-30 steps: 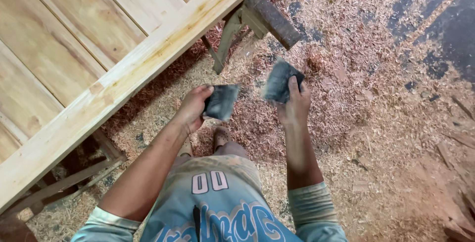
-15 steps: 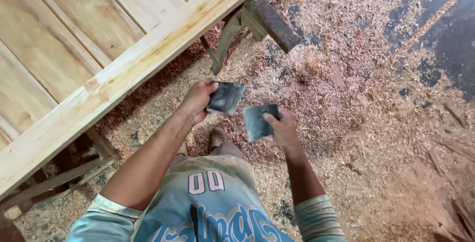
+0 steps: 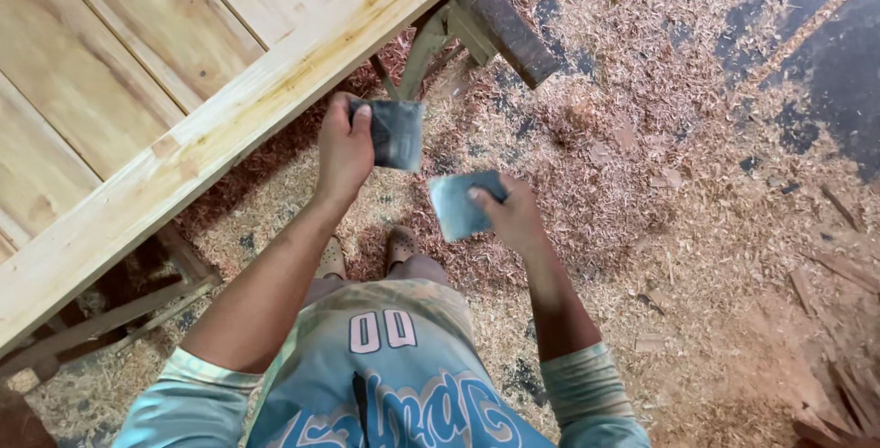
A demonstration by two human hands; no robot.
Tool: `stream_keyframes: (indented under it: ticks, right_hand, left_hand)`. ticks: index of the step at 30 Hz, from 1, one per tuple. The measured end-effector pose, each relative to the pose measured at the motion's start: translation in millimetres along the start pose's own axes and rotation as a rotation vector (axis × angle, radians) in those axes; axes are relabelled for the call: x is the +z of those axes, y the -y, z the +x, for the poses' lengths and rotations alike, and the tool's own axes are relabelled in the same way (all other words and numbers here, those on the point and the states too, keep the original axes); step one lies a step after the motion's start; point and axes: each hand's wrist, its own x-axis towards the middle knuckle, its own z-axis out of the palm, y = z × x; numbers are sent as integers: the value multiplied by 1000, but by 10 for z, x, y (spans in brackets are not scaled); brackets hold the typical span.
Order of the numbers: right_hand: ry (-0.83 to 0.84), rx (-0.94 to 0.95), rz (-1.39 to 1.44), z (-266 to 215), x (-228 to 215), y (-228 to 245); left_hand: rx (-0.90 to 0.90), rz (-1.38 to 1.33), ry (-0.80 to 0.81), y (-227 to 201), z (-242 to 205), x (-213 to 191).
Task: The person sands a wooden door with sandpaper, then applies wood filler to gaps using a putty knife and a small stick. They scrape and smooth the filler into the seams and continue sanding the surface.
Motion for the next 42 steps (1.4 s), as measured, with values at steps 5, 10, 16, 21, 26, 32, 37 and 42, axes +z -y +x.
stream_keyframes:
  ticks: [5, 10, 16, 21, 26, 32, 37, 42]
  right_hand:
    - [-289, 287, 215, 120, 328, -98]
    - [-439, -114, 56, 128, 549, 78]
    - [-446, -305, -278, -178, 478, 234]
    - [-182, -386, -550, -27, 601, 99]
    - [-234, 68, -273, -17, 636, -184]
    - [-388, 628, 853, -103, 673, -315]
    - [-261, 382, 576, -170, 1112, -331]
    - [-200, 398, 284, -370, 1311, -461]
  left_hand:
    - [128, 266, 154, 141, -455, -11]
    - [1204, 655, 94, 466, -717, 281]
    - [-66, 242, 196, 723, 79, 105]
    - [-31, 372, 294, 645, -133, 60]
    - [-194, 93, 197, 540, -370, -27]
    - [-286, -280, 150, 942, -312, -38]
    - [-332, -257, 509, 1264, -328, 141]
    - [-134, -153, 615, 1395, -390, 140]
